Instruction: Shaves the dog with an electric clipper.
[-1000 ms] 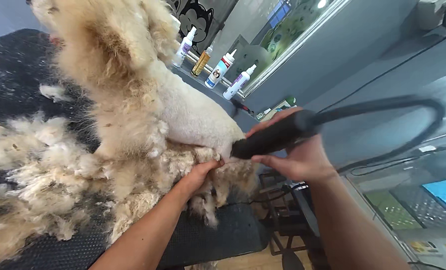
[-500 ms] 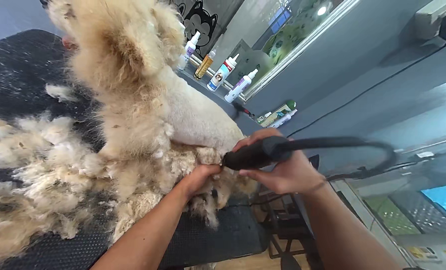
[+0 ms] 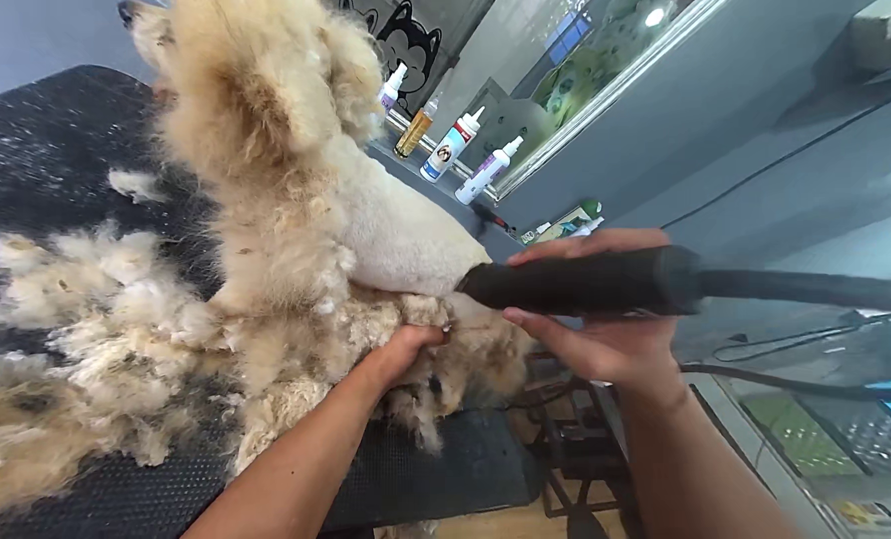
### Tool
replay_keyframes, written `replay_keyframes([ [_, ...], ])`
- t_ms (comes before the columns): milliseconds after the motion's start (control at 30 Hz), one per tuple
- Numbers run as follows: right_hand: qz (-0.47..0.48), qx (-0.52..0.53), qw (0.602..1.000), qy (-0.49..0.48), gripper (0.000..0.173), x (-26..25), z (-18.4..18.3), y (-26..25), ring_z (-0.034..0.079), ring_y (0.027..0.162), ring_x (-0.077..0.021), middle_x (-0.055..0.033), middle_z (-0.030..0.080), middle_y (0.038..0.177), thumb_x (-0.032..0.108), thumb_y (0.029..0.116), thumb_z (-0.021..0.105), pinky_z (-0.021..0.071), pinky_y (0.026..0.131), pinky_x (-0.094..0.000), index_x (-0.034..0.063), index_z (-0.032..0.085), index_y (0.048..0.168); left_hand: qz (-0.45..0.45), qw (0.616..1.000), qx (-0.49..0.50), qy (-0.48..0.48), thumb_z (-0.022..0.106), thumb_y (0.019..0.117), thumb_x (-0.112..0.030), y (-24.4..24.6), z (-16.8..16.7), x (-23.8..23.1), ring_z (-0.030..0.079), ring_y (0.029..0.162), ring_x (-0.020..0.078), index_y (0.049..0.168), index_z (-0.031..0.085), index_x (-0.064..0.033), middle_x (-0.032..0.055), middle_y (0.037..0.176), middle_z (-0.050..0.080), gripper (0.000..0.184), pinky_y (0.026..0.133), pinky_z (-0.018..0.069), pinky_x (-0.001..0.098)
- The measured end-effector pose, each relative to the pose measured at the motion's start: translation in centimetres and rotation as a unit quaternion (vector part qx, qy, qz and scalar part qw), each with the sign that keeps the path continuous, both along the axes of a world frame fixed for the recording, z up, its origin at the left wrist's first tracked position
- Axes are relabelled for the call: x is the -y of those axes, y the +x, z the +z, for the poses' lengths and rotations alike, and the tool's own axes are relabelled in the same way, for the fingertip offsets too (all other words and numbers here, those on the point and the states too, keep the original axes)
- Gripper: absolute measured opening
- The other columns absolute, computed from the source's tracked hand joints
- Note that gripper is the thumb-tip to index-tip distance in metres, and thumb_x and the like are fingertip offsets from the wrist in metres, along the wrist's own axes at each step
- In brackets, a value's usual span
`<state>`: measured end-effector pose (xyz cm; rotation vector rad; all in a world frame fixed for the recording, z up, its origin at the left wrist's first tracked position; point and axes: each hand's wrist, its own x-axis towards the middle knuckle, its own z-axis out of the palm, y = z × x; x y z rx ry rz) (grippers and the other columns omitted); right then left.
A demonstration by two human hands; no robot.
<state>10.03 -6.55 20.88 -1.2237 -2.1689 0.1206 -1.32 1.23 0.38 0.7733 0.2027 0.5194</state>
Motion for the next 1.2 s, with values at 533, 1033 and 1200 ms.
replay_keyframes([
  [533, -0.037, 0.05, 0.995, 0.077, 0.06, 0.2, -1.8, -0.7, 0.072, 0.102, -0.0261, -0.0092, 0.072, 0.112, 0.012, 0.073, 0.091, 0.064, 0.089, -0.046, 0.0096, 0.057, 0.123, -0.001, 0.999, 0.016, -0.039, 0.055, 0.0916, -0.019, 0.4, -0.2, 0.0, 0.067, 0.084, 0.0093, 0.094, 0.07, -0.012, 0.0004, 0.091, 0.072, 0.016, 0.072, 0.0562, 0.0311],
  [1033, -0.09, 0.174, 0.979, 0.05, 0.051, -0.1, -4.4, -1.3, 0.071, 0.103, -0.0189, -0.0086, 0.072, 0.113, 0.024, 0.0793, 0.086, 0.0628, 0.088, -0.0398, 0.0055, 0.062, 0.121, -0.024, 0.997, 0.06, -0.049, 0.057, 0.0895, -0.003, 0.7, -1.0, 0.1, 0.067, 0.084, 0.007, 0.096, 0.069, -0.0085, 0.0004, 0.089, 0.072, 0.015, 0.076, 0.0566, 0.0264],
  [1200, -0.08, 0.254, 0.963, -0.044, 0.046, -0.4, -4.5, -0.8, 0.07, 0.099, -0.0132, -0.0035, 0.071, 0.111, 0.031, 0.0832, 0.08, 0.0621, 0.083, -0.0344, 0.0084, 0.064, 0.12, 0.068, 0.974, 0.173, -0.129, 0.057, 0.0861, -0.024, 1.4, -1.8, -0.2, 0.07, 0.084, 0.0114, 0.087, 0.072, -0.0142, 0.0018, 0.089, 0.074, 0.017, 0.076, 0.0586, 0.0335],
])
